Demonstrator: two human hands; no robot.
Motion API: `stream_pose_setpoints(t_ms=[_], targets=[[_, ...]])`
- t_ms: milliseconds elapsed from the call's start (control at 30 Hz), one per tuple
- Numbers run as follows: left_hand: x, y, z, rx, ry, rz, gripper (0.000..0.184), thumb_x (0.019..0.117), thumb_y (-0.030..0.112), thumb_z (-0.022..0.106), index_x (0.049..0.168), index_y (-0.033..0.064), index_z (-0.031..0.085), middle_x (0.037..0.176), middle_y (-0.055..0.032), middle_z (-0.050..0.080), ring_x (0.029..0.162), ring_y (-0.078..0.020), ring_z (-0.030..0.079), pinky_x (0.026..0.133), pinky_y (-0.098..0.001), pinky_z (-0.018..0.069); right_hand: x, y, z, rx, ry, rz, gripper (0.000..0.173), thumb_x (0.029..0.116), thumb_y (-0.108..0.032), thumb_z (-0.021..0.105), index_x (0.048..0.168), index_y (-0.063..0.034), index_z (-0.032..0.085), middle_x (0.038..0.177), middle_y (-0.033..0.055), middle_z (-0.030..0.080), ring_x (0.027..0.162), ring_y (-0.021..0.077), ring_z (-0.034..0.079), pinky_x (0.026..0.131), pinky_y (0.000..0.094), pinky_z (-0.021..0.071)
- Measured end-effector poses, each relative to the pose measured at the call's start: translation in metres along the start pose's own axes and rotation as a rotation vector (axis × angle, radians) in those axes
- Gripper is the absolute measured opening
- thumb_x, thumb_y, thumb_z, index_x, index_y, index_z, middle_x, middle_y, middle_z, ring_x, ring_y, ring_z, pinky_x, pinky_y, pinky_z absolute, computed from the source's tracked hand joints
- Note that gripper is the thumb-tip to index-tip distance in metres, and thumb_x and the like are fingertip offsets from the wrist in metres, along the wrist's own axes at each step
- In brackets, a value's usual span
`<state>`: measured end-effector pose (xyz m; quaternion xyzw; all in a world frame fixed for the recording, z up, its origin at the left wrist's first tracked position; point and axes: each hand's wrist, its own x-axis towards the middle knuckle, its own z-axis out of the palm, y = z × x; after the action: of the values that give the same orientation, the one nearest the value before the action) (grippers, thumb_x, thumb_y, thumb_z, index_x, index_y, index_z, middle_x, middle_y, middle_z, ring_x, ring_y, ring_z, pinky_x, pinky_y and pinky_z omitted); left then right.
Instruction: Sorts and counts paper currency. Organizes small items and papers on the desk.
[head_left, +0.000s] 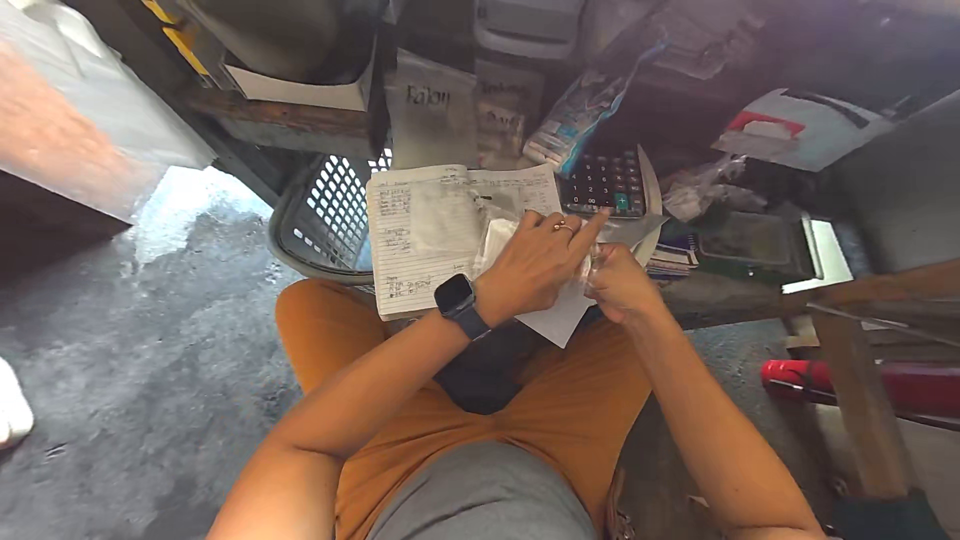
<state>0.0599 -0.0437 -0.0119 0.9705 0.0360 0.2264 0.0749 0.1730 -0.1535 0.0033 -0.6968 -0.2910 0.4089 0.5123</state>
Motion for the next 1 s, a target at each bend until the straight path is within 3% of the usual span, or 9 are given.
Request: stream_pose_setpoints(t_ms=[100, 167, 233, 300, 367, 567, 733, 833, 1000], targets=[[0.008, 0.001, 0.012, -0.09, -0.012, -0.008, 0.115, 0.0562, 0.013, 0.092, 0.157, 0.0034, 0.037, 0.111, -0.0215, 0.065, 0.104, -0.0397, 0.062, 0.081, -0.0533, 0.0453, 0.009, 0.007, 0.008, 0.066, -0.007, -0.014, 0.024, 0.0912, 0.011, 0.057, 0.089, -0.013, 0.058, 0.069, -0.0071, 0.061, 0.054, -0.0013, 0.053, 0.05, 0.0165, 0.0459], [0.003, -0.006, 0.013, -0.204, 0.01, -0.016, 0.119, 0.0566, 0.018, 0.094, 0.158, 0.0033, 0.034, 0.125, -0.025, 0.062, 0.116, -0.0428, 0.059, 0.092, -0.0601, 0.044, 0.013, 0.009, 0.01, 0.078, -0.016, -0.023, 0.025, 0.0883, 0.013, 0.056, 0.086, -0.0115, 0.06, 0.068, -0.0065, 0.063, 0.056, -0.0006, 0.055, 0.052, 0.0175, 0.048], [-0.007, -0.018, 0.002, -0.321, -0.023, -0.041, 0.13, 0.0568, 0.031, 0.098, 0.161, 0.0032, 0.025, 0.148, -0.0269, 0.049, 0.135, -0.0447, 0.049, 0.113, -0.0721, 0.0242, 0.016, 0.007, 0.008, 0.039, -0.026, -0.004, 0.023, 0.0894, 0.013, 0.054, 0.088, -0.0085, 0.06, 0.072, -0.0056, 0.063, 0.061, 0.0001, 0.06, 0.057, 0.0188, 0.0531], [-0.018, -0.036, -0.012, -0.296, -0.089, -0.077, 0.144, 0.0527, 0.045, 0.098, 0.163, 0.004, 0.017, 0.156, -0.0252, 0.041, 0.144, -0.0431, 0.041, 0.117, -0.0765, 0.0073, 0.02, 0.001, 0.006, 0.007, -0.043, 0.023, 0.018, 0.093, 0.011, 0.055, 0.094, -0.0048, 0.063, 0.078, -0.0029, 0.066, 0.066, 0.0017, 0.061, 0.061, 0.02, 0.0536], [-0.026, -0.052, -0.018, -0.22, -0.169, -0.118, 0.144, 0.0569, 0.053, 0.095, 0.165, 0.0065, 0.011, 0.152, -0.0252, 0.045, 0.142, -0.0433, 0.043, 0.116, -0.0781, 0.0019, 0.021, -0.008, 0.006, 0.001, -0.089, 0.044, 0.017, 0.0945, 0.011, 0.055, 0.102, -0.0019, 0.064, 0.084, -0.0003, 0.067, 0.069, 0.0034, 0.062, 0.063, 0.0207, 0.0538], [-0.033, -0.055, -0.007, -0.315, -0.036, -0.078, 0.096, 0.0665, 0.034, 0.088, 0.147, 0.0001, 0.047, 0.128, -0.024, 0.062, 0.12, -0.0425, 0.059, 0.103, -0.0621, 0.0408, 0.019, -0.035, 0.0, -0.094, -0.364, -0.03, 0.021, 0.0947, 0.007, 0.052, 0.09, -0.0092, 0.063, 0.075, -0.0073, 0.068, 0.062, -0.0036, 0.059, 0.056, 0.0142, 0.0482], [-0.026, -0.059, -0.031, -0.425, 0.005, -0.056, 0.093, 0.0643, 0.025, 0.083, 0.147, -0.0009, 0.048, 0.128, -0.0238, 0.062, 0.119, -0.0418, 0.059, 0.097, -0.063, 0.0425, 0.03, -0.071, -0.002, -0.821, -0.412, -0.359, 0.011, 0.0916, -0.001, 0.065, 0.081, 0.0003, 0.068, 0.072, 0.0055, 0.061, 0.064, 0.0115, 0.055, 0.062, 0.0348, 0.0468], [-0.026, -0.071, -0.059, -0.604, 0.1, -0.065, 0.088, 0.0698, 0.017, 0.079, 0.147, -0.0044, 0.044, 0.134, -0.0187, 0.06, 0.121, -0.0193, 0.06, 0.105, -0.0347, 0.0493, 0.029, -0.123, 0.014, -0.994, -0.388, -0.351, 0.007, 0.0916, -0.006, 0.07, 0.086, -0.0023, 0.07, 0.077, 0.0071, 0.063, 0.068, 0.0161, 0.057, 0.065, 0.0404, 0.0476], [-0.035, -0.085, -0.102, -0.724, 0.254, -0.124, 0.079, 0.0783, 0.015, 0.073, 0.146, -0.0068, 0.037, 0.132, -0.0041, 0.059, 0.115, -0.0014, 0.059, 0.1, -0.0201, 0.0512, 0.031, -0.187, 0.038, -0.955, -0.515, -0.511, 0.008, 0.0941, -0.004, 0.065, 0.086, -0.0039, 0.065, 0.072, -0.0036, 0.055, 0.063, -0.0003, 0.048, 0.06, 0.0191, 0.0412]])
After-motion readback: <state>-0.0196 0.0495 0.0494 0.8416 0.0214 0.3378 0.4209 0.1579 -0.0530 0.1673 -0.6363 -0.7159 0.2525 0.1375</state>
